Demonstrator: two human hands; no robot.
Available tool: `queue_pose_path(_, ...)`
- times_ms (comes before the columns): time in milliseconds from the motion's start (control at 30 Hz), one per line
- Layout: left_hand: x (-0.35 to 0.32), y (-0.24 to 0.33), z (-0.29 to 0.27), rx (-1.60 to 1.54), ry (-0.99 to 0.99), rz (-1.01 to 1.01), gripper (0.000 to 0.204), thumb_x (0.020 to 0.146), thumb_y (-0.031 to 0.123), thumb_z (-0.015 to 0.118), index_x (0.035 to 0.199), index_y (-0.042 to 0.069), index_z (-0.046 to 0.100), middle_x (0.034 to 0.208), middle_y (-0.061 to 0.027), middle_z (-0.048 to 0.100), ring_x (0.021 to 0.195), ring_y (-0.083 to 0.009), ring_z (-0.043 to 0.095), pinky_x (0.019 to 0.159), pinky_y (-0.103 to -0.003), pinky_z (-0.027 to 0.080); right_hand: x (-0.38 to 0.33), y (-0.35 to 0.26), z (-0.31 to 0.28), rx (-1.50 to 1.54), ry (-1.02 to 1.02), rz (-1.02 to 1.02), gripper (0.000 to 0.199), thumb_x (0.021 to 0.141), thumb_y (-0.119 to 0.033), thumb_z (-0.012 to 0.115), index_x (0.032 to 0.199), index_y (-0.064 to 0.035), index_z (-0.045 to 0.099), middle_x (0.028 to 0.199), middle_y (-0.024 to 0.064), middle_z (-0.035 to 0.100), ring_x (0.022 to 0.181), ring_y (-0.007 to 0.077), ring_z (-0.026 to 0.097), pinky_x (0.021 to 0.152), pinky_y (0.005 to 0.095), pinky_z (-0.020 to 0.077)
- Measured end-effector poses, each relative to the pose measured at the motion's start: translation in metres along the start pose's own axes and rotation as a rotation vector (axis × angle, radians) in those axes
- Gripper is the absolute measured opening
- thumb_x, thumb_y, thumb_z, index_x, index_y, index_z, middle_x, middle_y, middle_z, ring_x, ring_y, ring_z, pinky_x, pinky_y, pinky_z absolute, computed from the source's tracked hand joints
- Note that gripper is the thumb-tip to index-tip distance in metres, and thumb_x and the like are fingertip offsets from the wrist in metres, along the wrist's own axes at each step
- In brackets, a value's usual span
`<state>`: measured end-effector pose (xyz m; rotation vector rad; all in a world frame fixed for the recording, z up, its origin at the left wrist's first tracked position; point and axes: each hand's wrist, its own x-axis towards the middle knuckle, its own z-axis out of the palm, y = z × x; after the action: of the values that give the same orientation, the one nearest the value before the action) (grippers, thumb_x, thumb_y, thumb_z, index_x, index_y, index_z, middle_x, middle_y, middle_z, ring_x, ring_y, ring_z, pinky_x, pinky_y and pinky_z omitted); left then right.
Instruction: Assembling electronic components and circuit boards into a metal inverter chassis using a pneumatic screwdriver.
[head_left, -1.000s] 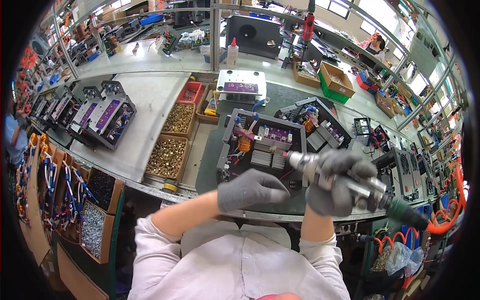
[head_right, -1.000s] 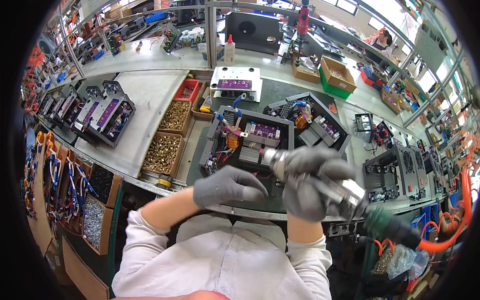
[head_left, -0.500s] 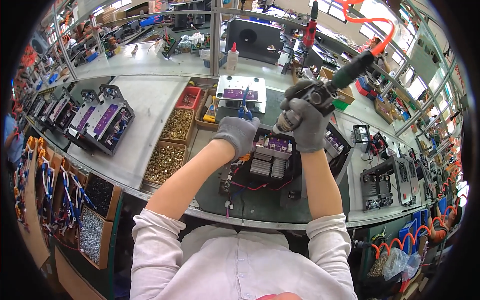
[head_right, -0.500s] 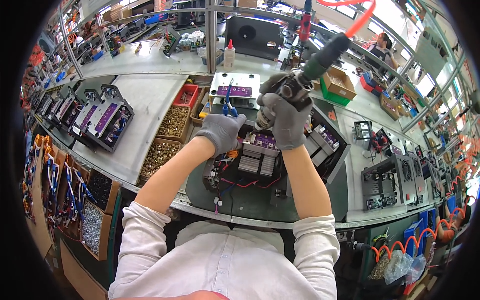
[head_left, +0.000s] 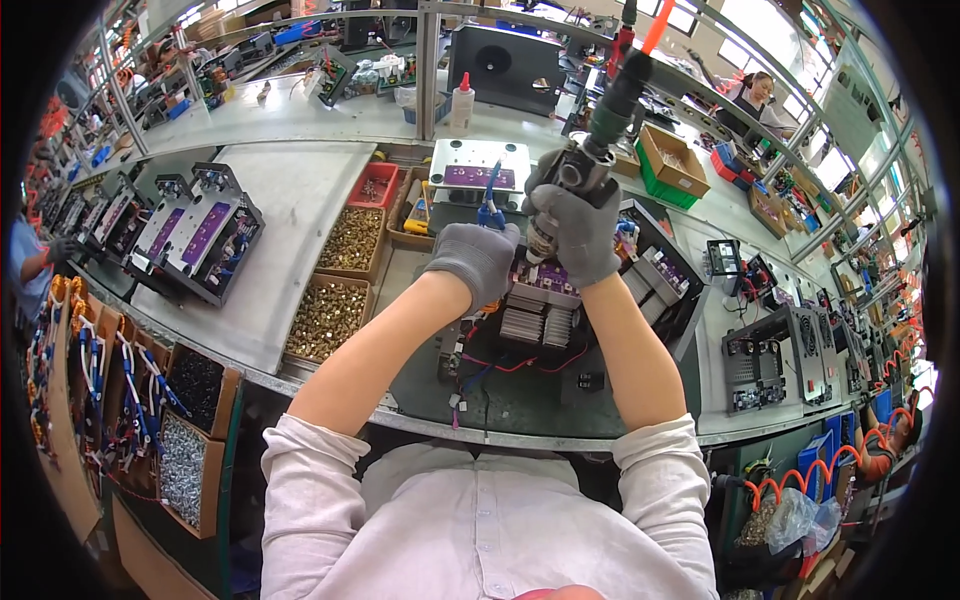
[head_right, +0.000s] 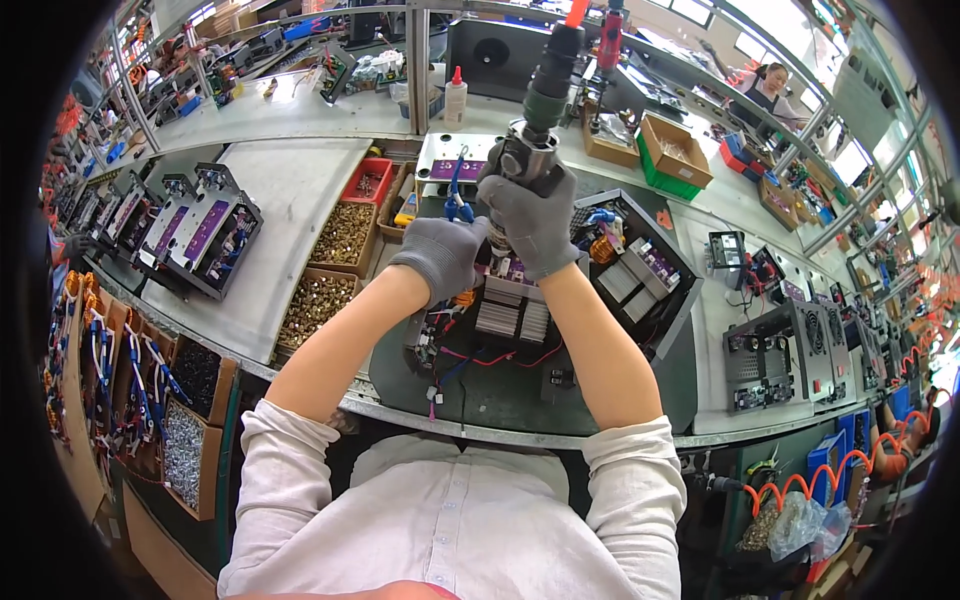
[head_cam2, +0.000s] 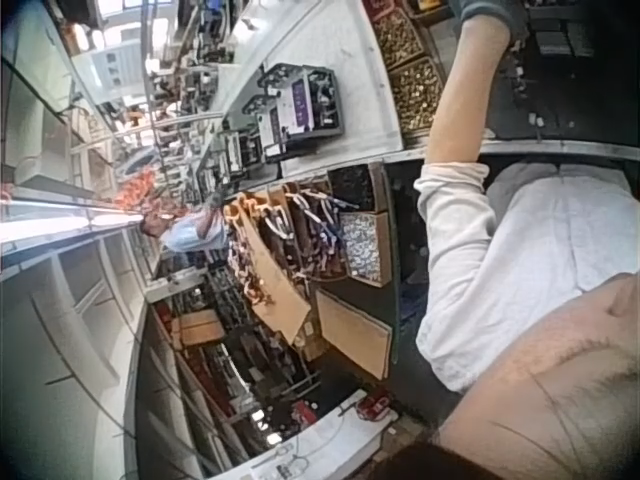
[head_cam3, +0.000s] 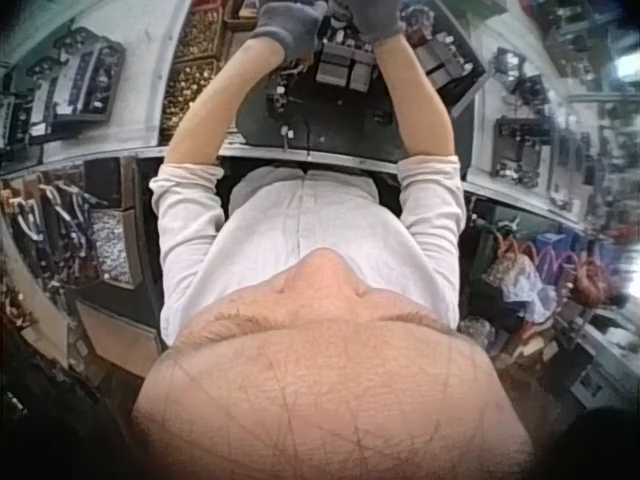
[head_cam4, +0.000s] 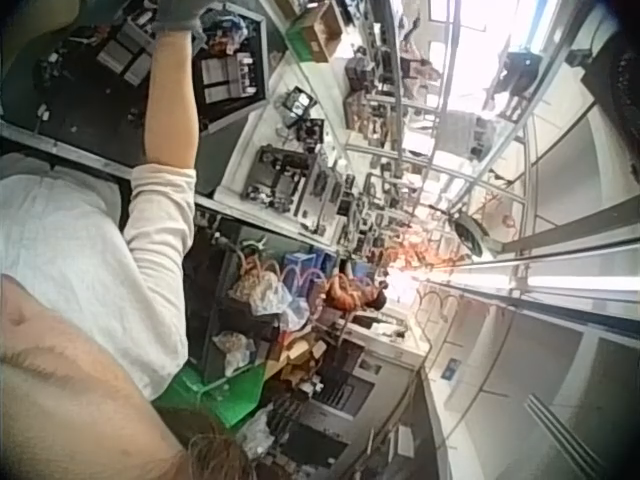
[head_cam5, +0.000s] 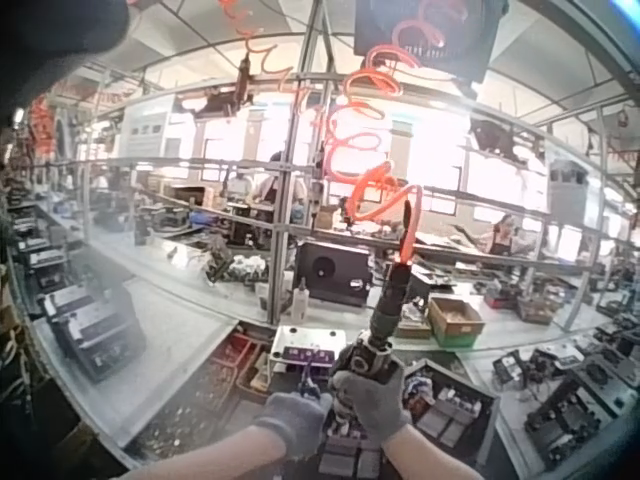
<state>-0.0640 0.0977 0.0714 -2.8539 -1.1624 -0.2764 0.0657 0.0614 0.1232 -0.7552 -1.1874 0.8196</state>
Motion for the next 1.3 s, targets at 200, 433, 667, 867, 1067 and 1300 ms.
queue_pose_path(200, -0.007, -0.005, 0.002, -0.012, 0.058, 0.007, 0.023, 0.08, 0.019, 0.061, 0.098, 0.006, 0.054, 0.079, -0.0131, 0.068, 0.076, -0.0304, 0.068, 0.062, -0.041, 0.053, 0.005, 0.007, 0.003, -0.028, 0.003, 0.05, 0.025, 0.069, -0.001, 0.061, 0.093, -0.0008, 0.057, 0.072, 0.0062, 0.059, 0.058, 0.0097, 0.054, 0.046, 0.0196, 0.0391)
queue_pose_path(433, -0.058, -0.053, -0.009, -1.243, 0.546, -0.38, 0.027, 0.085, 0.013, 0.061, 0.109, 0.002, 0.057, 0.079, -0.0111, 0.066, 0.078, -0.0181, 0.067, 0.067, -0.033, 0.053, 0.011, 0.018, 0.019, -0.03, 0.031, -0.007, 0.018, 0.068, 0.002, 0.061, 0.086, -0.0001, 0.058, 0.069, 0.0043, 0.06, 0.058, 0.01, 0.055, 0.05, 0.023, 0.0424)
queue_pose_path(667, -0.151, -0.122, 0.046, -2.545, 1.025, -0.815, 0.021, 0.094, 0.005, 0.047, 0.111, -0.002, 0.059, 0.094, -0.0152, 0.067, 0.08, -0.0237, 0.069, 0.068, -0.032, 0.061, 0.016, 0.026, 0.024, 0.034, 0.002, 0.034, 0.013, 0.068, 0.003, 0.062, 0.079, -0.0012, 0.057, 0.07, 0.002, 0.058, 0.058, 0.0093, 0.054, 0.052, 0.0249, 0.0444)
queue_pose_path(867, -0.191, -0.07, 0.029, -2.876, 0.486, -0.023, 0.036, 0.097, 0.035, 0.052, 0.109, 0.003, 0.062, 0.077, -0.0029, 0.066, 0.05, -0.0095, 0.049, 0.042, -0.02, 0.043, 0.018, 0.026, 0.036, 0.015, -0.062, 0.063, 0.014, 0.069, 0.003, 0.062, 0.08, -0.0019, 0.057, 0.069, 0.0014, 0.057, 0.059, 0.0093, 0.054, 0.053, 0.025, 0.0449)
queue_pose_path(1067, -0.181, -0.008, 0.021, -2.88, 0.19, -0.009, 0.036, 0.096, 0.043, 0.051, 0.102, 0.01, 0.064, 0.063, 0.0039, 0.052, 0.046, -0.0077, 0.032, 0.038, -0.022, 0.029, 0.022, 0.026, 0.04, -0.019, -0.008, -0.006, 0.021, 0.065, 0.005, 0.061, 0.085, 0.0009, 0.059, 0.074, 0.0064, 0.061, 0.061, 0.0134, 0.057, 0.053, 0.0251, 0.0458)
queue_pose_path(1300, -0.148, 0.038, 0.018, -2.889, 0.064, -0.417, 0.03, 0.098, 0.035, 0.049, 0.103, 0.008, 0.061, 0.074, 0.0, 0.059, 0.052, -0.0104, 0.042, 0.043, -0.022, 0.033, -0.063, -0.073, 0.037, 0.445, 0.031, -0.128, 0.037, 0.071, 0.0, 0.054, 0.107, -0.0063, 0.052, 0.089, 0.0108, 0.058, 0.074, 0.0199, 0.062, 0.061, 0.033, 0.0522)
